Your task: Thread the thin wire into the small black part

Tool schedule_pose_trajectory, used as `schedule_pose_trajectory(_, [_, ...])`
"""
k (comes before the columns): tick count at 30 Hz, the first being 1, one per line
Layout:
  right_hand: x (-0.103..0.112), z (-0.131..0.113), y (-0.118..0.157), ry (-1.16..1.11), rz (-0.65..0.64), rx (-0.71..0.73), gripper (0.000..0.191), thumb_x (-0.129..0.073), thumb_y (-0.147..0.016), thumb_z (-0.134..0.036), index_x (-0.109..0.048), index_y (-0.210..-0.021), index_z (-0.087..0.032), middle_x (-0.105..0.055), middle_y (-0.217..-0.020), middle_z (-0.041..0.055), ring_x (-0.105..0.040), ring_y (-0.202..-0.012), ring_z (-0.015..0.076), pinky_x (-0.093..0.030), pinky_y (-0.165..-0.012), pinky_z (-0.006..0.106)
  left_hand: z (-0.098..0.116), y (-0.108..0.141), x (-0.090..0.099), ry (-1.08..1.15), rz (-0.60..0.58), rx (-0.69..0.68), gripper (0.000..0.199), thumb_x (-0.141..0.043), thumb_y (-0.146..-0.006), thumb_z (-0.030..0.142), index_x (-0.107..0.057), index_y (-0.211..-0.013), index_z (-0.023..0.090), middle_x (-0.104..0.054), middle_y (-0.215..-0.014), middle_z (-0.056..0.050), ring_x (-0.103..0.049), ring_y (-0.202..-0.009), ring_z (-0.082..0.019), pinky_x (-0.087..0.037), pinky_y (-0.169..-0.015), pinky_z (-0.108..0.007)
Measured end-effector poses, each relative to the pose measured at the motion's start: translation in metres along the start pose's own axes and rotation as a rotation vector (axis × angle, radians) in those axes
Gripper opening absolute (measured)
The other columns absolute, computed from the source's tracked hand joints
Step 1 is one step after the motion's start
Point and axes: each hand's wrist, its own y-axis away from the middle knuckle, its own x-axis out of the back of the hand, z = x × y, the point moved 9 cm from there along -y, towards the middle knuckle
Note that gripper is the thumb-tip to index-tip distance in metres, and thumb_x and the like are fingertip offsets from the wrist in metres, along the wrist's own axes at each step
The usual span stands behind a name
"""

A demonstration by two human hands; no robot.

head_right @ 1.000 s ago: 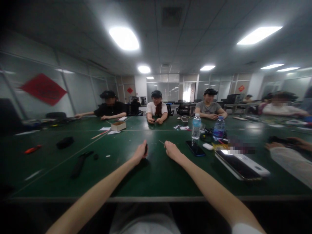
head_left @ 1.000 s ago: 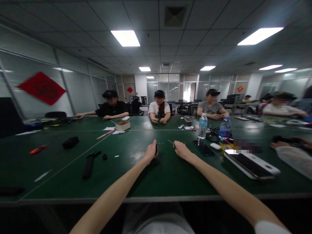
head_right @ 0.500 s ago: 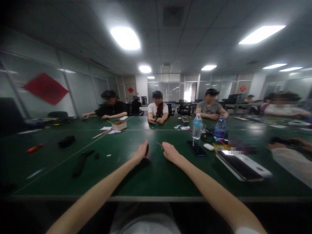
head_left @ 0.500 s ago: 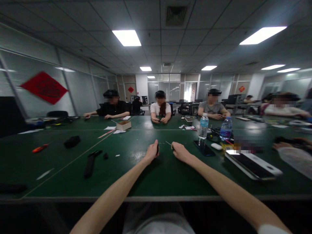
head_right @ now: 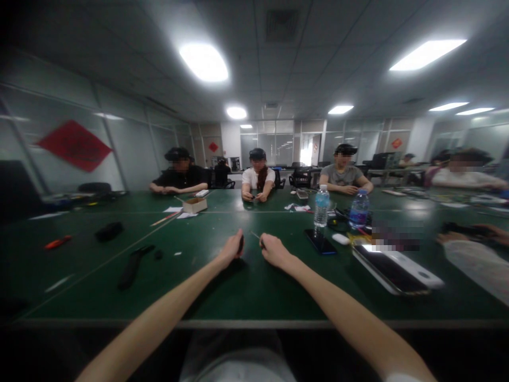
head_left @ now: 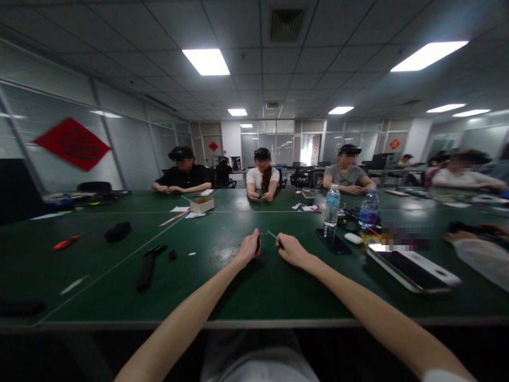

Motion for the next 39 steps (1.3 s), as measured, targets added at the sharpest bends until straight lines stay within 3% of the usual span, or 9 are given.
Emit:
schedule_pose_trajectory(11, [0.002, -0.004, -0.001, -0.061, 0.011, -0.013, 0.02, -0.051, -0.073, -0.005, -0.049, -0.088, -0.018, -0.058, -0.081, 0.002, -0.053, -0.074, 0.0131, -0.037, -0.066, 0.021, 0.004, 0.005, -0.009, -0.012, -0.075, -0.013, 0.066, -0.024, -0.076, 0.072, -0.054, -0.066, 0.015, -0.05, -0.043, -0.002, -0.042, -0.035, -0.011, -0.026, -0.036, -0.022])
schedule_pose_trajectory(16, [0.01, -0.004, -0.003, -0.141, 0.118, -0.049, 0.015, -0.048, -0.073, -0.006, -0.049, -0.083, -0.018, -0.06, -0.082, 0.0023, -0.055, -0.075, 0.0129, -0.039, -0.068, 0.022, 0.009, 0.012, -0.02, 0.029, -0.161, 0.007, 0.064, -0.024, -0.076, 0.072, -0.052, -0.066, 0.015, -0.05, -0.044, -0.001, -0.038, -0.031, -0.009, -0.024, -0.034, -0.022])
schedule_pose_trajectory(20, [0.018, 0.001, -0.001, -0.201, 0.208, -0.079, 0.011, -0.047, -0.074, -0.009, -0.046, -0.079, -0.019, -0.061, -0.084, 0.0024, -0.055, -0.076, 0.0135, -0.04, -0.069, 0.023, 0.013, 0.019, -0.029, 0.056, -0.219, -0.003, 0.056, -0.032, -0.077, 0.068, -0.051, -0.076, 0.016, -0.051, -0.048, 0.001, -0.039, -0.032, -0.008, -0.026, -0.033, -0.019])
schedule_pose_trajectory(24, [0.021, -0.002, 0.002, -0.241, 0.245, -0.064, 0.007, -0.049, -0.077, -0.013, -0.047, -0.08, -0.019, -0.061, -0.084, 0.0021, -0.055, -0.076, 0.0134, -0.04, -0.068, 0.023, 0.017, 0.021, -0.035, 0.028, -0.271, -0.073, 0.044, -0.044, -0.077, 0.059, -0.05, -0.082, 0.016, -0.051, -0.051, 0.002, -0.041, -0.032, -0.007, -0.027, -0.032, -0.018])
schedule_pose_trajectory(28, [0.022, -0.008, 0.003, -0.244, 0.257, -0.06, 0.005, -0.05, -0.079, -0.018, -0.05, -0.084, -0.018, -0.06, -0.084, 0.0023, -0.054, -0.075, 0.0136, -0.039, -0.067, 0.023, 0.01, 0.019, -0.038, -0.005, -0.32, -0.061, 0.039, -0.047, -0.077, 0.053, -0.052, -0.086, 0.015, -0.053, -0.054, 0.001, -0.043, -0.035, -0.007, -0.029, -0.033, -0.017])
schedule_pose_trajectory(39, [0.016, -0.008, 0.006, -0.252, 0.233, -0.084, 0.009, -0.052, -0.079, -0.026, -0.048, -0.078, -0.018, -0.059, -0.08, 0.0018, -0.051, -0.069, 0.0135, -0.038, -0.062, 0.023, 0.01, 0.015, -0.036, 0.099, -0.311, -0.073, 0.035, -0.05, -0.077, 0.049, -0.052, -0.087, 0.015, -0.053, -0.056, 0.002, -0.042, -0.037, -0.006, -0.028, -0.033, -0.016])
